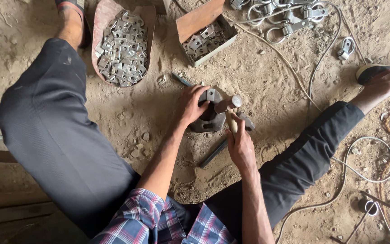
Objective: The person sits on the ground and uses a hammer to strike small metal pieces placed on a metal anvil. They repeatedly pick up metal parts from a nearby container, position them on the anvil, and hammer them into shape before placing them into a wooden box.
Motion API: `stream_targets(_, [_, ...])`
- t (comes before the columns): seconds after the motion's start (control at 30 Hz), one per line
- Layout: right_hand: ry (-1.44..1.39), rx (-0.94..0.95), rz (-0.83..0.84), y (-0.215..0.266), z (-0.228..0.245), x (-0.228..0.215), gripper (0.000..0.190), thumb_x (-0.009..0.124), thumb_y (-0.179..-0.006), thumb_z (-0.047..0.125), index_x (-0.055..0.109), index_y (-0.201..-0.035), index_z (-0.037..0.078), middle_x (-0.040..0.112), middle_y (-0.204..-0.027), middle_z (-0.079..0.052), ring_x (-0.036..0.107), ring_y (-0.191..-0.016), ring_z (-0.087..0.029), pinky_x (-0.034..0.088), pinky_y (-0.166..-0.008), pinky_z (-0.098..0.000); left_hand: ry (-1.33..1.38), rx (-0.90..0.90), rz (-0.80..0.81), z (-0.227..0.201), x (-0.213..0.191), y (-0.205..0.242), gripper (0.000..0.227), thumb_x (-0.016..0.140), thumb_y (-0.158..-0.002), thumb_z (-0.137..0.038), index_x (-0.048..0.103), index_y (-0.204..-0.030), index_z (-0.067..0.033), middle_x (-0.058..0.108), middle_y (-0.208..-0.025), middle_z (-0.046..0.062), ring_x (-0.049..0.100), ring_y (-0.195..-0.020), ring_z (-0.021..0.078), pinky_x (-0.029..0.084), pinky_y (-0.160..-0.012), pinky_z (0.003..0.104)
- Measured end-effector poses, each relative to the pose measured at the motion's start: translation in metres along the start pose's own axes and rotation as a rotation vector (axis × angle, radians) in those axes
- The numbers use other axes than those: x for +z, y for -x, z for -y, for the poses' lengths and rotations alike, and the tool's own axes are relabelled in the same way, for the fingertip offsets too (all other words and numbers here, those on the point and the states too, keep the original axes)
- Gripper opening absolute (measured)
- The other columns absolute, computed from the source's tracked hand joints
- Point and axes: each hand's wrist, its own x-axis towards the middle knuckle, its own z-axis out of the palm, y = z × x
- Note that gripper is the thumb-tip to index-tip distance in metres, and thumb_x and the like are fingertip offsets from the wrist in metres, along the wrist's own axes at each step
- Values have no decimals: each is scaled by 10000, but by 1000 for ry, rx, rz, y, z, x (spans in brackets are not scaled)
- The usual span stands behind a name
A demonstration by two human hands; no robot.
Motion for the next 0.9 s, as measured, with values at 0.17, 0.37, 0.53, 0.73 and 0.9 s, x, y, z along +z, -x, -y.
stream_targets(0.17, [17, 42, -15, -1, -6, 5, 475, 538, -1047, 118, 359, -1484, 71, 753, -974, -247, 757, -728, -312, 605, -581, -445, -60, 8, -30, 0, 4, 3, 598, 850, -840, -239, 606, -1372, -113, 665, -1323, 92, 611, -1233, 266, 462, -1073, 495])
stream_targets(0.37, [120, 66, -121, -4, -12, 23, 479, 561, -1043, 98, 378, -1484, 59, 745, -972, -224, 689, -595, -273, 580, -499, -395, -29, 37, -51, -4, 2, 3, 655, 847, -773, -253, 604, -1370, -131, 671, -1303, 72, 608, -1234, 259, 426, -1111, 517])
stream_targets(0.53, [142, -136, -306, -19, -14, 25, 453, 580, -1069, 103, 404, -1483, 52, 727, -1147, -233, 752, -820, -276, 629, -644, -387, -40, -3, -45, -6, 0, 4, 605, 813, -801, -243, 621, -1369, -159, 674, -1305, 49, 611, -1240, 250, 427, -1122, 505])
stream_targets(0.73, [139, -115, -371, -30, -3, 37, 462, 637, -1059, 162, 454, -1476, 80, 721, -1224, -192, 765, -877, -280, 628, -711, -404, -32, -20, -36, -6, 0, 2, 592, 819, -798, -249, 629, -1351, -157, 674, -1302, 41, 614, -1229, 239, 427, -1114, 511])
stream_targets(0.9, [95, 47, -208, -36, -2, 43, 446, 646, -1020, 180, 477, -1424, 91, 729, -1305, -160, 740, -691, -216, 617, -564, -379, -48, -15, -76, -3, 7, 4, 602, 829, -778, -236, 634, -1341, -147, 665, -1309, 58, 606, -1231, 252, 420, -1097, 525])
